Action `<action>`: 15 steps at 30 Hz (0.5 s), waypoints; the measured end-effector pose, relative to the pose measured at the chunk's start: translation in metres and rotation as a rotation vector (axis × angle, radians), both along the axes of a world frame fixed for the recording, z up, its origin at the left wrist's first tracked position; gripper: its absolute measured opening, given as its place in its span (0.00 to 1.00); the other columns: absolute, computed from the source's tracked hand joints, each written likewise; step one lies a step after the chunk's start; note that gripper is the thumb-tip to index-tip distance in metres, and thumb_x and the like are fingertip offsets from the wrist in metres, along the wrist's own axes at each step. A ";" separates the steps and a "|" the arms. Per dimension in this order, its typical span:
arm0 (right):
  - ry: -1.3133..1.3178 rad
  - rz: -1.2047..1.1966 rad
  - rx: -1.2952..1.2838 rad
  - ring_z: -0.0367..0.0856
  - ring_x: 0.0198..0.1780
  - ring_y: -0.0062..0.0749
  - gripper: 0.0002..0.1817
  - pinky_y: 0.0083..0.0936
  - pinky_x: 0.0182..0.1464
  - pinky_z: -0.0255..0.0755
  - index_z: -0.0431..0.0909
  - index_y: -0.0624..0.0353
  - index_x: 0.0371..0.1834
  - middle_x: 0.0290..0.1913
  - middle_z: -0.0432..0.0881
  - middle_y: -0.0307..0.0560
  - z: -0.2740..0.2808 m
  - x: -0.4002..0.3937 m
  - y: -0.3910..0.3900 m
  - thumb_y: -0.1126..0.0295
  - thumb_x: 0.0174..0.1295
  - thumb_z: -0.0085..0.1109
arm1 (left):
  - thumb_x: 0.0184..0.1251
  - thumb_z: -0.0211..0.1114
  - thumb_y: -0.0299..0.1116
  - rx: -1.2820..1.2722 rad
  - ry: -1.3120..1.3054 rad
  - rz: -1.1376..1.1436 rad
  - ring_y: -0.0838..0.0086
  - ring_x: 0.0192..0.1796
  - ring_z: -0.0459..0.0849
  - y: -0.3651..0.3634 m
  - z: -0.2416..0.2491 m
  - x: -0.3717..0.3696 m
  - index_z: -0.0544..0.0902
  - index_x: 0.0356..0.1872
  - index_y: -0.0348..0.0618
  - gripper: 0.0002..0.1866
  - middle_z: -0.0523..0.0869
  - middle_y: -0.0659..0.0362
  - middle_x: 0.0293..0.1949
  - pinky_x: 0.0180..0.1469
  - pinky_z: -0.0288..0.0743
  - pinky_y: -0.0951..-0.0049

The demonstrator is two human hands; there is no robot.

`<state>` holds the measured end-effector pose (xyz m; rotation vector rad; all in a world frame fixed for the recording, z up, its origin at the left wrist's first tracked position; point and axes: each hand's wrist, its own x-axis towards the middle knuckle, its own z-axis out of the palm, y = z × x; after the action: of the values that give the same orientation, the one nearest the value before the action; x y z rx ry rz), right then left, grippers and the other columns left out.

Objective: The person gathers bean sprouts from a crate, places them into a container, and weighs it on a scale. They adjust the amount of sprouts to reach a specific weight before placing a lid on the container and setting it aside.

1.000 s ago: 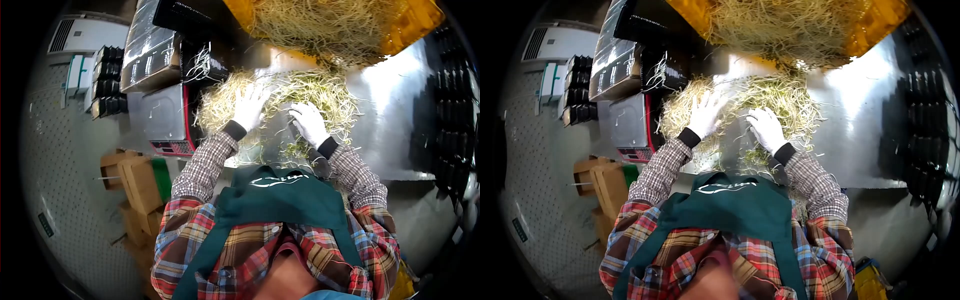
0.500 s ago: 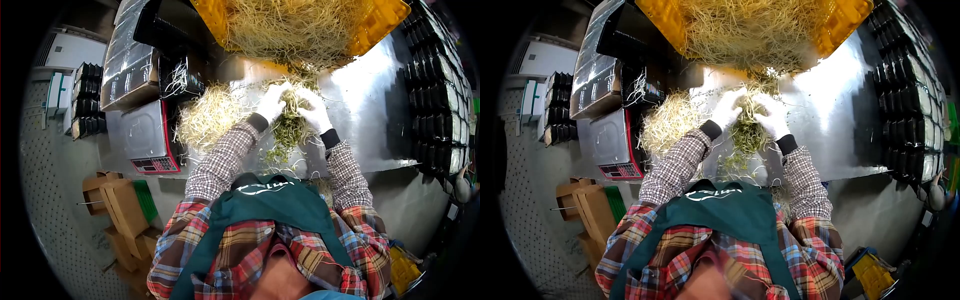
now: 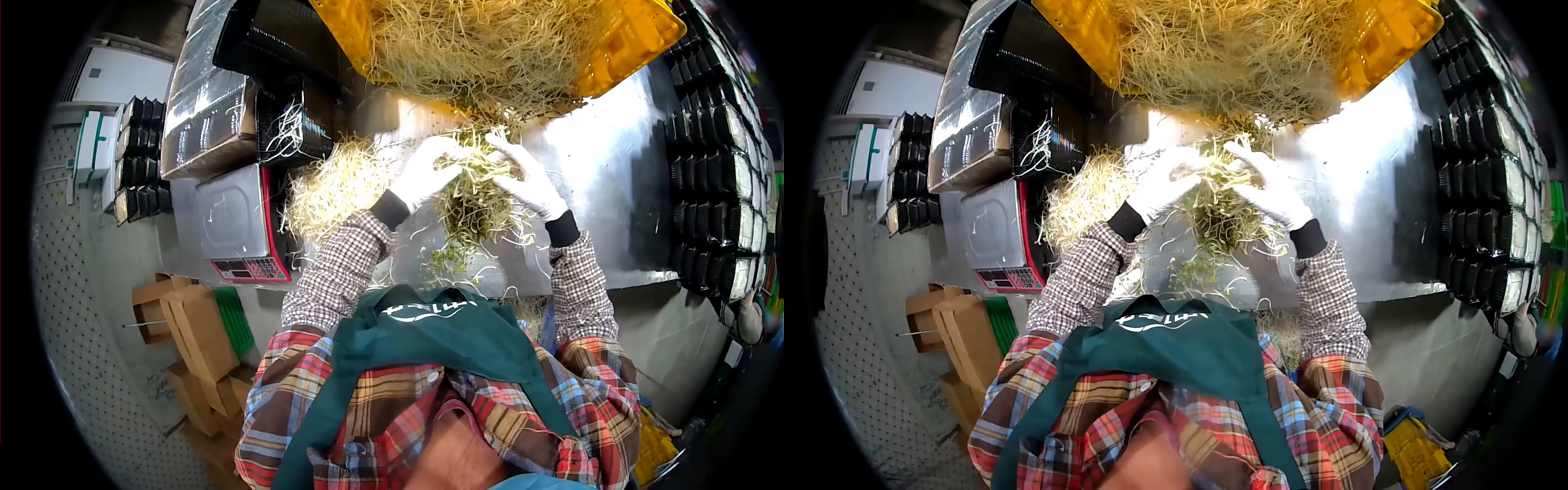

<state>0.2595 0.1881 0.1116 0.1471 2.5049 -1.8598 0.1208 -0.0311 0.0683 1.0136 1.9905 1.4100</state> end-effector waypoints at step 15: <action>0.034 0.127 0.514 0.60 0.76 0.51 0.57 0.42 0.77 0.53 0.55 0.55 0.78 0.74 0.63 0.59 -0.020 0.010 0.005 0.59 0.43 0.79 | 0.52 0.78 0.41 -0.261 0.337 -0.117 0.58 0.72 0.70 -0.005 0.002 0.008 0.58 0.77 0.42 0.52 0.71 0.44 0.70 0.71 0.67 0.60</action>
<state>0.2692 0.1931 0.0916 -0.0395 2.8783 -1.1510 0.1291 -0.0361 0.0705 1.2857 2.2366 0.9342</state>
